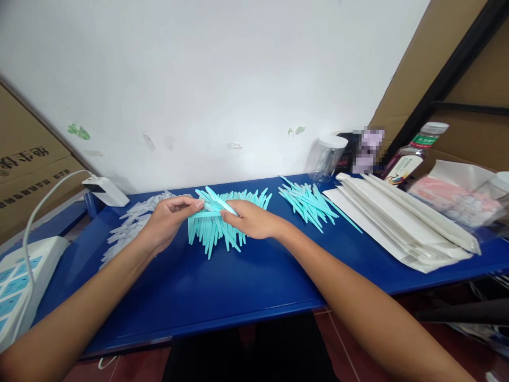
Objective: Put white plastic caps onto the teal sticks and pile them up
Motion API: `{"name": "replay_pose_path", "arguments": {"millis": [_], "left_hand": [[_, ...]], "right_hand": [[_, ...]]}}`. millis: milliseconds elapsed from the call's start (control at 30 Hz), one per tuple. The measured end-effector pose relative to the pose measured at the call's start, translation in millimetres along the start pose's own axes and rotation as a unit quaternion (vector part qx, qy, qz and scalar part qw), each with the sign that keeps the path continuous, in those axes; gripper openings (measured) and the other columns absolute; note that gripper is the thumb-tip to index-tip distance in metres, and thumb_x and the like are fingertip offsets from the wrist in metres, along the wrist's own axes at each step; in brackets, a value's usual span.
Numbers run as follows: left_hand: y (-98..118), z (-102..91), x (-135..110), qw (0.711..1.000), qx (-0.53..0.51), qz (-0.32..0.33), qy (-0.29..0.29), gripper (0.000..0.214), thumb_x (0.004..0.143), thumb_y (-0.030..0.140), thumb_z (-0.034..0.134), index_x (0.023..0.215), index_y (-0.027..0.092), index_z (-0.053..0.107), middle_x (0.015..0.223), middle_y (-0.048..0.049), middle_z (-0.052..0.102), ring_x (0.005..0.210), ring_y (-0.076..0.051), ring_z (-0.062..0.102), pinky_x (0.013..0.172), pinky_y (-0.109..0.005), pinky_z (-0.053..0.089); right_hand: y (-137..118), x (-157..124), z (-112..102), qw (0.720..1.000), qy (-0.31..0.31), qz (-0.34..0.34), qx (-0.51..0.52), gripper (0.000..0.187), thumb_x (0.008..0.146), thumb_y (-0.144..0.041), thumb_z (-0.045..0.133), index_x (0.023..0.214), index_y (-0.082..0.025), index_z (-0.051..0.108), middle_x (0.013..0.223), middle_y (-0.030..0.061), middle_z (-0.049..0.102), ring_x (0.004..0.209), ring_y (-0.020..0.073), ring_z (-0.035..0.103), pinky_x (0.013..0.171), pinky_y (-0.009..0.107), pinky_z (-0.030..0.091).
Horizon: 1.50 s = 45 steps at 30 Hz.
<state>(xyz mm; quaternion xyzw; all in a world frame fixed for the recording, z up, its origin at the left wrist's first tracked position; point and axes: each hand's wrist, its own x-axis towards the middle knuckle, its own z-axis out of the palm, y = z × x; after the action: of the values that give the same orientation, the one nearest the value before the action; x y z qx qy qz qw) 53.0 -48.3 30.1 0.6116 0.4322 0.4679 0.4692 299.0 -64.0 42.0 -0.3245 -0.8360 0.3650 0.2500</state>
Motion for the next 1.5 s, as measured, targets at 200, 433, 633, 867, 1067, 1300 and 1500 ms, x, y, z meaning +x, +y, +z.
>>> {"name": "replay_pose_path", "arguments": {"millis": [200, 433, 633, 867, 1067, 1300, 1500], "left_hand": [[7, 2.1, -2, 1.0, 0.019, 0.018, -0.01, 0.032, 0.075, 0.049, 0.088, 0.087, 0.02, 0.082, 0.098, -0.0087, 0.08, 0.099, -0.026, 0.072, 0.095, -0.038, 0.054], [23, -63.9, 18, 0.952, 0.303, 0.042, -0.015, 0.057, 0.087, 0.071, 0.064, 0.104, 0.02, 0.082, 0.089, -0.0091, 0.079, 0.076, -0.023, 0.069, 0.068, -0.031, 0.053], [0, -112.0, 36, 0.849, 0.512, 0.048, -0.121, 0.048, 0.073, 0.064, 0.08, 0.104, 0.028, 0.082, 0.097, -0.0065, 0.077, 0.085, -0.025, 0.067, 0.069, -0.03, 0.049], [-19, -114.2, 43, 0.854, 0.497, 0.003, -0.153, 0.04, 0.071, 0.061, 0.077, 0.087, 0.025, 0.08, 0.094, -0.0078, 0.076, 0.09, -0.029, 0.067, 0.074, -0.033, 0.049], [-23, -129.9, 46, 0.853, 0.5, -0.037, -0.144, 0.045, 0.064, 0.063, 0.079, 0.086, 0.024, 0.077, 0.09, -0.007, 0.076, 0.084, -0.027, 0.068, 0.069, -0.031, 0.048], [-12, -117.9, 42, 0.88, 0.457, -0.015, -0.129, 0.042, 0.076, 0.065, 0.074, 0.082, 0.023, 0.073, 0.081, -0.006, 0.074, 0.075, -0.025, 0.067, 0.067, -0.032, 0.049], [14, -83.2, 27, 0.962, 0.247, 0.033, -0.109, 0.043, 0.085, 0.059, 0.075, 0.105, 0.021, 0.078, 0.088, -0.0069, 0.077, 0.081, -0.021, 0.069, 0.075, -0.031, 0.056]], "right_hand": [[0, 1, 4, 1.0, 0.003, -0.01, 0.023, 0.028, 0.108, -0.034, 0.041, 0.083, -0.021, 0.043, 0.067, -0.0033, 0.044, 0.062, 0.0128, 0.038, 0.06, 0.027, 0.033], [6, 0, -7, 0.999, 0.043, 0.017, -0.017, 0.032, 0.109, -0.04, 0.041, 0.083, -0.021, 0.042, 0.071, -0.0014, 0.045, 0.063, 0.0134, 0.038, 0.06, 0.028, 0.031], [12, -3, -17, 0.995, 0.072, 0.055, -0.044, 0.035, 0.107, -0.046, 0.042, 0.084, -0.021, 0.044, 0.073, -0.0005, 0.048, 0.064, 0.0144, 0.041, 0.06, 0.029, 0.032], [15, -3, -18, 0.995, 0.059, 0.057, -0.048, 0.034, 0.107, -0.044, 0.041, 0.084, -0.02, 0.045, 0.074, -0.0002, 0.05, 0.065, 0.0143, 0.044, 0.061, 0.029, 0.033], [10, -2, -16, 0.997, 0.022, 0.072, -0.031, 0.029, 0.107, -0.037, 0.042, 0.087, -0.019, 0.051, 0.073, 0.0005, 0.051, 0.062, 0.0138, 0.045, 0.06, 0.029, 0.037], [7, -7, -19, 0.995, -0.005, 0.085, 0.048, 0.032, 0.107, -0.044, 0.047, 0.088, -0.019, 0.053, 0.068, -0.0018, 0.05, 0.055, 0.0106, 0.042, 0.053, 0.026, 0.037], [6, -9, -22, 0.996, -0.034, 0.065, 0.052, 0.047, 0.105, -0.052, 0.049, 0.077, -0.017, 0.061, 0.063, -0.0001, 0.054, 0.061, 0.0131, 0.055, 0.059, 0.026, 0.043]]}}
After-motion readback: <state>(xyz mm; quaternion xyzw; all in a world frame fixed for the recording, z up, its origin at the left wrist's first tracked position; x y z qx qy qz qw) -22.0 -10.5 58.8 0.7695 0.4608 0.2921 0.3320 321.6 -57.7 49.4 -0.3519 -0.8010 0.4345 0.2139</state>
